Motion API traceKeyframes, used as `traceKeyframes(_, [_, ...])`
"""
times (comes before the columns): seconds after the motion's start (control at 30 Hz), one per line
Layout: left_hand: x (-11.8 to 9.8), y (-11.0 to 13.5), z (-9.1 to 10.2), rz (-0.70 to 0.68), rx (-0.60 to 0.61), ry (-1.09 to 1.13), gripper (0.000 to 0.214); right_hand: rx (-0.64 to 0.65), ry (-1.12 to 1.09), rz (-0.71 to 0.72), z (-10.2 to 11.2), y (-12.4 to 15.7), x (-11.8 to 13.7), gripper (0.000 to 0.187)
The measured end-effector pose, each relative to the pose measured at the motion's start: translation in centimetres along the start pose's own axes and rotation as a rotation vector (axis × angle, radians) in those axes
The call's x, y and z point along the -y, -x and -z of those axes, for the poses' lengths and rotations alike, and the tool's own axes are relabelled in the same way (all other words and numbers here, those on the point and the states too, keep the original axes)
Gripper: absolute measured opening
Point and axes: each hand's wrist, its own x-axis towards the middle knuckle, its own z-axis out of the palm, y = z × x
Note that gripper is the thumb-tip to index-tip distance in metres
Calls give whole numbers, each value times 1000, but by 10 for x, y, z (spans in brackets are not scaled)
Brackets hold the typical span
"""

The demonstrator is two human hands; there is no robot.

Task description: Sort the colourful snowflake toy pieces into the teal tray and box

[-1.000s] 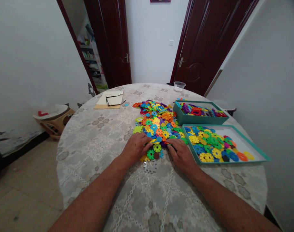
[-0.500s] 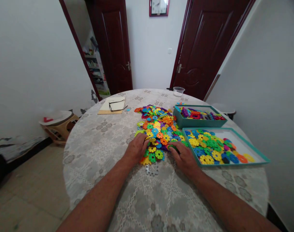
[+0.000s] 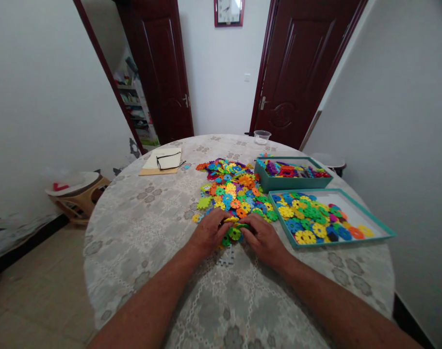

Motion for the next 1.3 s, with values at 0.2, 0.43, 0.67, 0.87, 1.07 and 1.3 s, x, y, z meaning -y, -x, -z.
traceKeyframes(0.2, [-5, -3, -2, 81, 4, 56, 19, 57, 16, -74, -1, 1, 4, 5])
traceKeyframes(0.43, [2, -5, 6, 115, -94, -5, 24, -68, 83, -122, 16, -3, 0, 11])
traceKeyframes(0.67, [8, -2, 3, 11, -138, -33, 24, -400, 483, -92, 80, -11, -35, 21])
traceKeyframes(0.87, [6, 0, 3, -43, -105, -23, 23, -568, 562, -194, 112, -7, -68, 29])
traceKeyframes(1.07, [4, 2, 4, 56, -49, 58, 24, -550, 490, -139, 108, -9, -51, 24])
traceKeyframes(1.3, [-5, 4, 4, 106, -7, 141, 19, 34, 91, 78, 43, -2, 8, 31])
